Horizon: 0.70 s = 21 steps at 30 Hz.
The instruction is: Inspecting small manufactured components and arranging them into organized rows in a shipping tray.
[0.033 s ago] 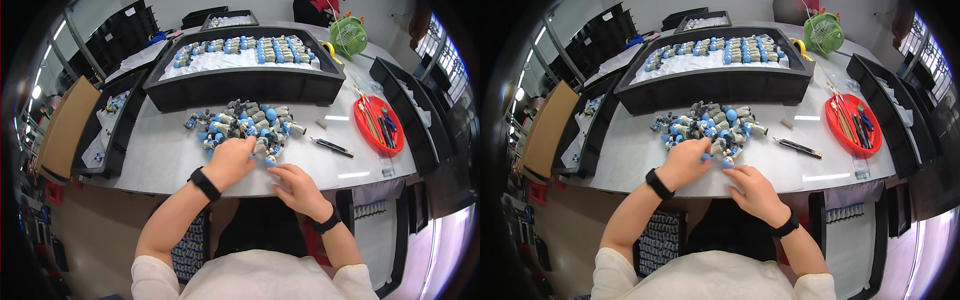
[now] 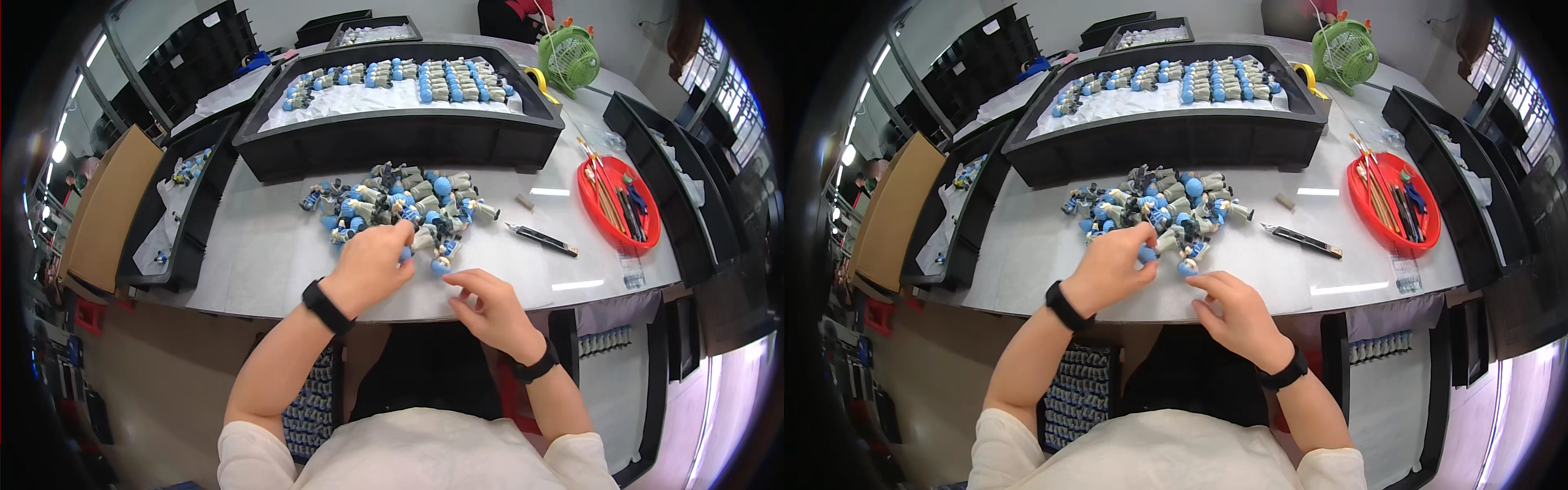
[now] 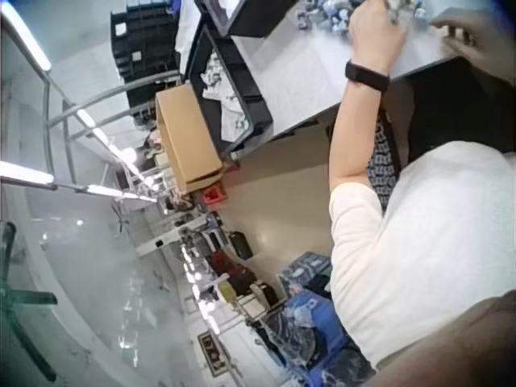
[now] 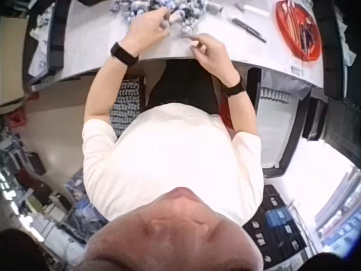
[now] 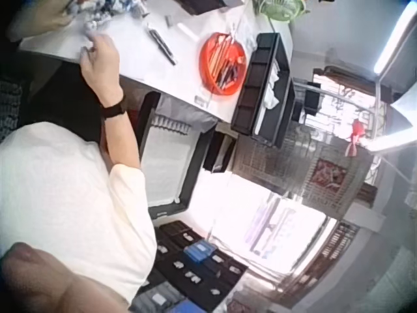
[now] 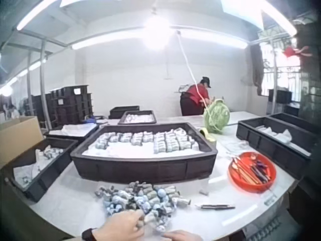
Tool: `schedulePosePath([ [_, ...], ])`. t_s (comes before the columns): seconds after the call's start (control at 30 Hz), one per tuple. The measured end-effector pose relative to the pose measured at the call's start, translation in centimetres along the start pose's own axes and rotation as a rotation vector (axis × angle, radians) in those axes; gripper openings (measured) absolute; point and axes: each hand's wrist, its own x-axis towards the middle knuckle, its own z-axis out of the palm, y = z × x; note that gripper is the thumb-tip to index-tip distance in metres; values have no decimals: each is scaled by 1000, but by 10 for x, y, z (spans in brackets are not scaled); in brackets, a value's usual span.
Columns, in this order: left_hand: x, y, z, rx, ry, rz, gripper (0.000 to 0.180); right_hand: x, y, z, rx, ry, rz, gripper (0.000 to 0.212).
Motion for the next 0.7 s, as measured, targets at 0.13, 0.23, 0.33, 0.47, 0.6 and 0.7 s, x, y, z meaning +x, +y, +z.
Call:
schedulePosePath([
  [0.13, -22, 8, -20, -730, -10, -262, 15, -1, -7, 5, 507, 269, 100, 45],
  [0.23, -30, 12, -14, -1065, -7, -357, 20, 1, -18, 23, 881, 230, 47, 56],
  [0.33, -36, 7, -1, -1203, -19, -437, 31, 7, -21, 37, 1014, 147, 74, 46],
  [0.47, -39, 4, 24, -1519, 62, -497, 42, 13, -22, 48, 999, 189, 155, 30],
  [0.6, -39, 3, 37, -1677, 161, -471, 38, 17, -22, 51, 1175, 223, 231, 27],
  [0.7, -40, 2, 42, -1704, 228, -425, 37, 20, -15, 51, 1206, 241, 229, 25],
])
